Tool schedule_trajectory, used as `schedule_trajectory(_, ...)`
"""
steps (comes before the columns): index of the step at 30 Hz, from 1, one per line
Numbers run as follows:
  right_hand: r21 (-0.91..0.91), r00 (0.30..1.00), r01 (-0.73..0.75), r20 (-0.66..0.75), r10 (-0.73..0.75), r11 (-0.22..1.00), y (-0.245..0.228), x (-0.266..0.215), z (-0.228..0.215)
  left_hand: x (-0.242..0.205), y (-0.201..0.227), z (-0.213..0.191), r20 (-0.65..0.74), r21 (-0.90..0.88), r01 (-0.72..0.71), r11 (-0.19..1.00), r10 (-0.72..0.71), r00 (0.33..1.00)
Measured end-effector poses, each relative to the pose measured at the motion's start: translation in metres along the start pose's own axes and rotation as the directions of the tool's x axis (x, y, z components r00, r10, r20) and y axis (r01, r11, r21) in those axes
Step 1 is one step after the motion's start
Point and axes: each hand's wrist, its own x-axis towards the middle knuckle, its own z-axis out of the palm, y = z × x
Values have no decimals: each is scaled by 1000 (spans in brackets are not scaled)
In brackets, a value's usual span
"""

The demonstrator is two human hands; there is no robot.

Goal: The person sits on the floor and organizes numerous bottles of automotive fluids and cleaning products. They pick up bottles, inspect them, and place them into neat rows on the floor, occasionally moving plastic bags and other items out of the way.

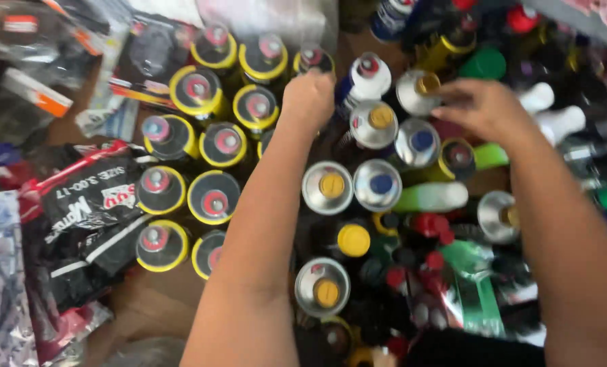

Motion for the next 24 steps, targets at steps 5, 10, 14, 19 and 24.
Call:
schedule_trajectory(5, 446, 912, -183, -255, 320, 876, 164, 51, 39, 0, -6, -23, 100, 176, -3, 984, -15, 995)
schedule_trajectory(10, 585, 950, -77, -203, 238, 808, 172, 78, 53, 20, 27, -28, 3, 119, 86, 989, -87, 996)
schedule_trajectory(14, 511, 983, -149, -13, 182, 847, 145, 46, 41, 41, 71, -2, 179, -2, 289, 957, -284, 942)
schedule_trajectory(19, 505, 975, -218, 81, 206, 835, 149, 36, 16, 50, 77, 40, 243, -55, 379, 924, -356, 903)
schedule_trajectory(24, 574, 982, 42, -177, 74, 818, 124, 47, 16, 52, 69, 38, 270, -155, 411, 898, -362, 892)
